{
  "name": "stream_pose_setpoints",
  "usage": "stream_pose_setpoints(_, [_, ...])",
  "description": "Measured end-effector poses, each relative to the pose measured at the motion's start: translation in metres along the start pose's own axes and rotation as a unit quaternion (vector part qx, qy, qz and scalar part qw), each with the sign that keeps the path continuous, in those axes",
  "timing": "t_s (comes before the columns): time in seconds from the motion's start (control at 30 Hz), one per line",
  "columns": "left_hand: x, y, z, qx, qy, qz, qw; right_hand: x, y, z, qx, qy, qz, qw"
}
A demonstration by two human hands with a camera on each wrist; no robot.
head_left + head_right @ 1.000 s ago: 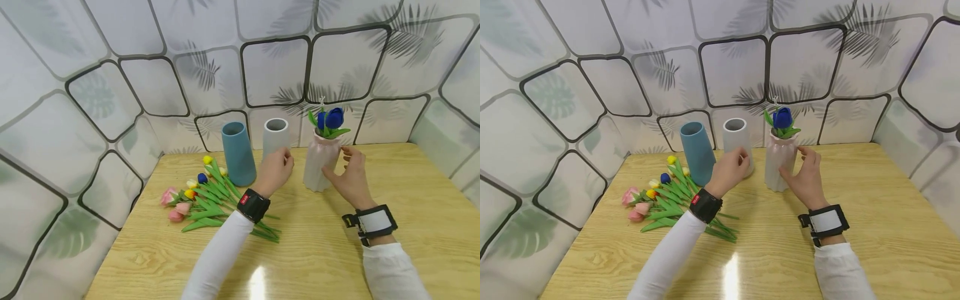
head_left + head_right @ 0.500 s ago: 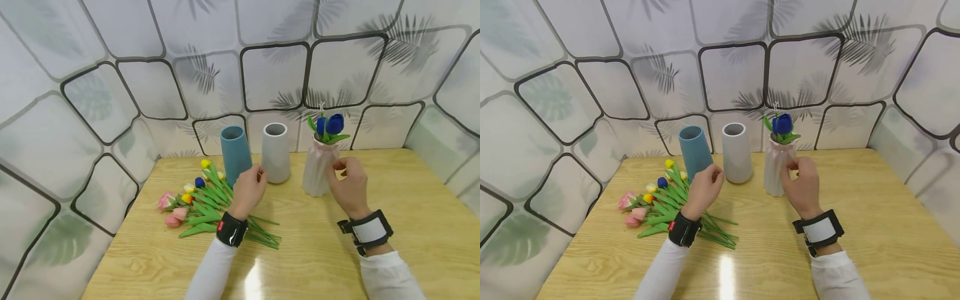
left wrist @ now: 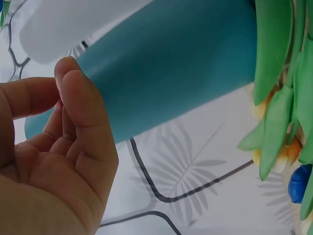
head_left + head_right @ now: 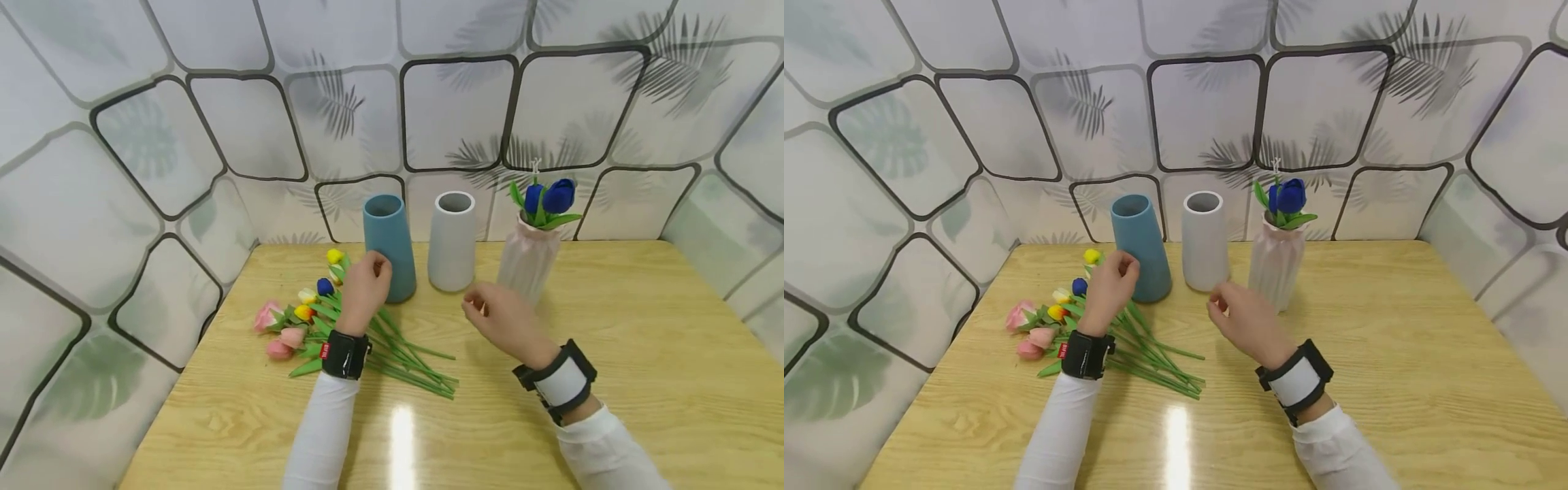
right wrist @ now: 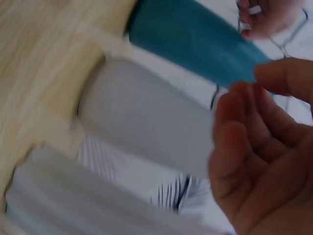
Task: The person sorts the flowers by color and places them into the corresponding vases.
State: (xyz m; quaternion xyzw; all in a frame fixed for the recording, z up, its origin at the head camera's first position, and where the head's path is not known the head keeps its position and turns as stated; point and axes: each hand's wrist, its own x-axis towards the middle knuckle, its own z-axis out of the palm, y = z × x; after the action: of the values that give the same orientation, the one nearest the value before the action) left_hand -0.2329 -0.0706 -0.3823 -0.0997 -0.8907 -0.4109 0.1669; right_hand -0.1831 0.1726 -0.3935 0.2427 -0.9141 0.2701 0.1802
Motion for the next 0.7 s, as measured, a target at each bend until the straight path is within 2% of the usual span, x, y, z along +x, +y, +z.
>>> stream_pose_setpoints(0.1, [0.002,-0.001,-0.005,-0.006,0.001,-0.008,0.9999,0.007,-0.011,0.020,-0.013,-0.109,0.010,0.994])
stream_pose_setpoints(0.23, [0.003,-0.006,-0.010,-0.009,0.003,-0.031,0.9995,0.014,-0.022,0.049,-0.054,-0.175,-0.009,0.983])
stream_pose_setpoints(0.4, [0.003,-0.017,-0.024,-0.009,0.010,-0.051,0.9986,0.013,-0.031,0.072,-0.059,-0.209,-0.036,0.975])
stream_pose_setpoints(0.5, [0.001,-0.024,-0.038,-0.017,0.018,-0.054,0.9982,0.011,-0.035,0.078,-0.056,-0.219,-0.046,0.973])
stream_pose_setpoints(0.7, [-0.004,-0.037,-0.059,-0.036,0.032,-0.067,0.9966,0.011,-0.038,0.087,-0.090,-0.230,-0.056,0.967])
